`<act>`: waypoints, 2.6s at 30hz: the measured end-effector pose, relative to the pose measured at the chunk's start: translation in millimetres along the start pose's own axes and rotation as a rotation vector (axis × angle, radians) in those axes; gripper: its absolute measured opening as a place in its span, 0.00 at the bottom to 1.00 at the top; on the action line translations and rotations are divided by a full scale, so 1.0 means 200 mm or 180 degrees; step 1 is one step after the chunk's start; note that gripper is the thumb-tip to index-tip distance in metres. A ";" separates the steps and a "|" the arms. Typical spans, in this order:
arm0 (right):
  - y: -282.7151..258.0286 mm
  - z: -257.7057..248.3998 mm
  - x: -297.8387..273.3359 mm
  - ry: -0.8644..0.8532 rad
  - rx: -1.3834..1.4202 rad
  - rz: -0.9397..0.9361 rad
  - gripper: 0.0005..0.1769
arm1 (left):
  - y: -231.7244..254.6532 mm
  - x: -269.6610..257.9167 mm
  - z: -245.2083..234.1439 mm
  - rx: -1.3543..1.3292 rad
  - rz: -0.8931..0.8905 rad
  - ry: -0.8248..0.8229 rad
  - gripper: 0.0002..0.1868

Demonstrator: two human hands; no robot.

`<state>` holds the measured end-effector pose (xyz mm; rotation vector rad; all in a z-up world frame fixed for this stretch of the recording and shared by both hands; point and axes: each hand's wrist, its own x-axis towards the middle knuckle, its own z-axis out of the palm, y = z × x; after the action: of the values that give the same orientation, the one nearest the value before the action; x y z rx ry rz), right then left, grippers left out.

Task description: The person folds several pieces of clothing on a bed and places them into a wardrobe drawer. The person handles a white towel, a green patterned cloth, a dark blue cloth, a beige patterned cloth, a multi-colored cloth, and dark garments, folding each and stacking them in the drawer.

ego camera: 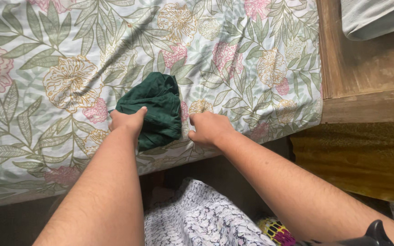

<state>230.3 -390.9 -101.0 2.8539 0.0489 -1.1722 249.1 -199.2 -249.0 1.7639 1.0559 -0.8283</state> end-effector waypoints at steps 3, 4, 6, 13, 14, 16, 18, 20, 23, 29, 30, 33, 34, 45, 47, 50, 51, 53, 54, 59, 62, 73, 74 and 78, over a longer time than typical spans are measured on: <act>0.01 0.00 0.05 0.0010 0.0016 -0.0039 0.21 | -0.02 0.00 0.02 -0.0312 -0.0109 -0.0126 0.60; 0.00 0.00 0.06 0.0042 0.0019 -0.0068 0.21 | -0.03 0.00 0.02 -0.0569 -0.0103 -0.0175 0.60; -0.02 0.01 0.09 0.0103 0.0019 -0.0129 0.22 | -0.02 0.01 0.03 -0.0912 -0.0157 -0.0253 0.59; -0.05 0.02 0.13 0.0007 0.0101 -0.0112 0.21 | 0.00 0.08 0.08 -0.1460 -0.0633 -0.0113 0.61; -0.05 0.02 0.14 0.0023 0.0096 -0.0107 0.21 | 0.01 0.09 0.09 -0.1517 -0.0667 -0.0084 0.61; -0.04 0.02 0.15 0.0055 0.0108 -0.0105 0.21 | 0.02 0.11 0.12 -0.1640 -0.0766 0.0056 0.56; -0.03 0.02 0.15 0.0089 0.0140 -0.0115 0.21 | 0.03 0.12 0.15 -0.1601 -0.0769 0.0085 0.46; -0.02 0.03 0.15 0.0061 0.0221 -0.0117 0.21 | 0.04 0.12 0.16 -0.1399 -0.0670 0.0001 0.32; 0.00 0.03 0.15 0.0066 0.0140 -0.0087 0.21 | 0.04 0.08 0.16 -0.1308 -0.0663 -0.0074 0.29; 0.03 0.02 0.14 0.0139 0.0099 0.0065 0.21 | -0.03 0.00 0.09 -0.1665 -0.0170 -0.0394 0.25; 0.03 0.02 0.14 0.0162 0.0105 0.0119 0.22 | -0.03 0.00 0.08 -0.1813 -0.0150 -0.0518 0.24; 0.01 0.02 0.15 0.0680 0.0785 0.0239 0.32 | -0.02 0.00 0.02 -0.2136 -0.0202 -0.0928 0.21; 0.00 0.03 0.16 0.0720 0.1234 0.0379 0.37 | -0.01 0.00 -0.01 -0.2162 -0.0296 -0.1098 0.20; -0.29 -0.07 0.18 -0.0453 0.5384 -0.0166 0.49 | 0.09 -0.12 -0.34 -0.2879 -0.0035 -0.1202 0.18; -0.34 -0.10 0.14 -0.0582 0.5161 -0.0235 0.48 | 0.03 -0.16 -0.42 -0.2660 -0.0007 -0.1117 0.19; -0.41 -0.15 0.06 -0.0806 0.4856 -0.0519 0.46 | -0.07 -0.24 -0.56 -0.2461 0.0132 -0.1246 0.18; -0.42 -0.16 0.03 -0.0883 0.4757 -0.0630 0.45 | -0.10 -0.27 -0.59 -0.2407 0.0094 -0.1185 0.17; -0.47 -0.16 -0.01 -0.0892 0.4521 -0.0511 0.45 | -0.15 -0.32 -0.67 -0.2317 0.0013 -0.1056 0.17; -0.49 -0.16 -0.03 -0.0889 0.4408 -0.0452 0.45 | -0.18 -0.35 -0.70 -0.2205 0.0046 -0.0944 0.16; -0.66 -0.09 -0.06 -0.0374 0.3683 -0.0192 0.50 | -0.29 -0.43 -0.82 -0.2086 0.0118 -0.0335 0.19; -0.85 -0.04 -0.08 -0.0111 0.3365 -0.0281 0.58 | -0.39 -0.47 -0.92 -0.2429 0.0018 0.0205 0.27; -1.74 0.25 -0.65 -0.0307 0.2557 -0.1617 0.69 | -1.38 -0.94 -1.56 -0.3160 0.0044 0.1287 0.36; -1.83 0.30 -0.74 -0.0301 0.2340 -0.1778 0.69 | -1.50 -1.00 -1.61 -0.3171 -0.0034 0.1430 0.36; -2.15 0.54 -1.07 -0.0557 0.1912 -0.2183 0.68 | -1.98 -1.20 -1.78 -0.3291 -0.0295 0.1931 0.37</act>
<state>-18.9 28.7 -44.8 3.3381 0.8685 -1.8055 -174.6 147.8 -47.2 1.0461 1.5734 0.2699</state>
